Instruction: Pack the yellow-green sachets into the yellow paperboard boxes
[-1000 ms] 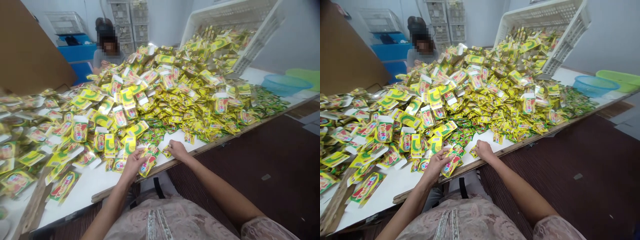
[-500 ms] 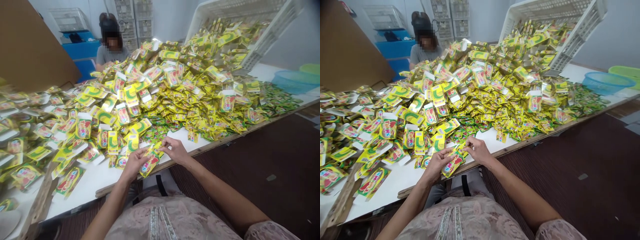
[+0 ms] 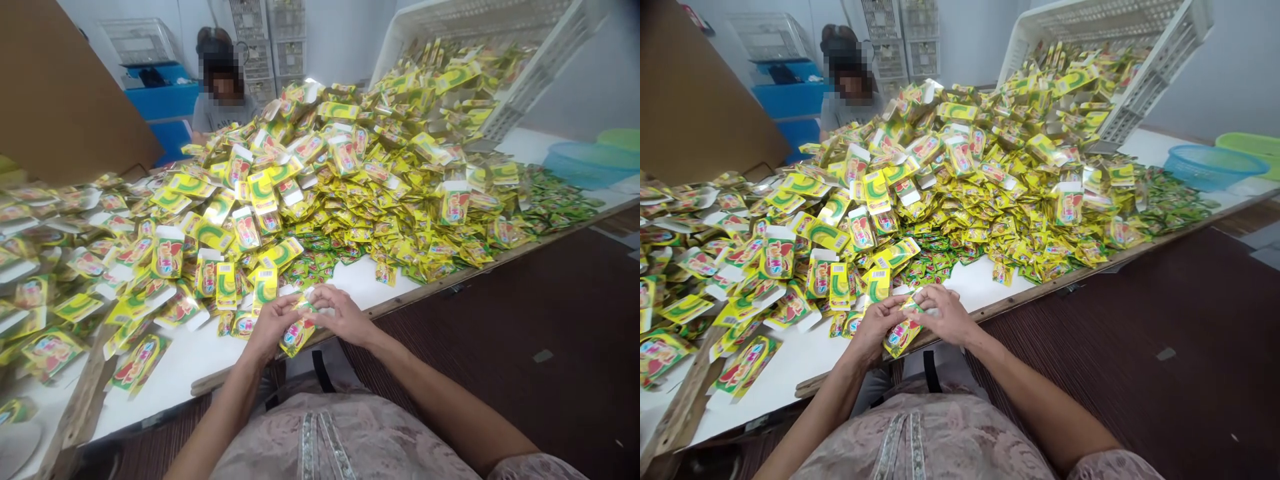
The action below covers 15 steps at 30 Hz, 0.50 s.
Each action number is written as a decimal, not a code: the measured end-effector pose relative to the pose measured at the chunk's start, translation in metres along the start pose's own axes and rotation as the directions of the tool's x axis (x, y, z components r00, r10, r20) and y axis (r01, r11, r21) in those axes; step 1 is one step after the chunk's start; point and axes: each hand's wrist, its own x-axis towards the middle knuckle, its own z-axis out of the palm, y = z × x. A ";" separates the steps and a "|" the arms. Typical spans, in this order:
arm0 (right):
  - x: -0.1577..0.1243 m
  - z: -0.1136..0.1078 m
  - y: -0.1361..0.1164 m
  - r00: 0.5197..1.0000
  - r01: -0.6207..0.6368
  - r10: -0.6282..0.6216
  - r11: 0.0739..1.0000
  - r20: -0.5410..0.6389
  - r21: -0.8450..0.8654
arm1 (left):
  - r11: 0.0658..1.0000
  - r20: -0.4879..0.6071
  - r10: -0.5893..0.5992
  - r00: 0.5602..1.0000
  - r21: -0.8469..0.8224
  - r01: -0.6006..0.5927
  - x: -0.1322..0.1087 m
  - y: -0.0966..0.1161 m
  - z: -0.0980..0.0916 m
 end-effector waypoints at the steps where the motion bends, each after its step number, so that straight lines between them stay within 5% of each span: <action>1: 0.000 0.004 0.000 0.999 -0.032 0.031 0.999 0.028 0.030 | 1.000 0.001 -0.002 1.000 -0.008 0.002 0.000 0.000 0.000; 4: 0.004 0.014 0.005 0.989 -0.147 0.141 0.976 0.052 0.159 | 1.000 -0.007 -0.006 1.000 -0.026 0.006 -0.001 -0.001 -0.001; 8: 0.013 0.026 0.007 0.971 -0.158 0.204 0.936 -0.121 0.313 | 0.989 -0.013 0.103 0.995 0.105 -0.102 -0.004 0.000 -0.002; 12: 0.019 0.034 -0.002 0.998 -0.063 0.065 0.979 -0.008 0.192 | 0.932 0.009 0.111 0.994 0.348 -0.107 -0.017 0.008 -0.016; 15: 0.026 0.025 -0.002 0.997 0.055 -0.052 0.997 -0.064 0.056 | 0.885 -0.126 0.111 0.986 0.463 -0.041 -0.033 0.033 -0.046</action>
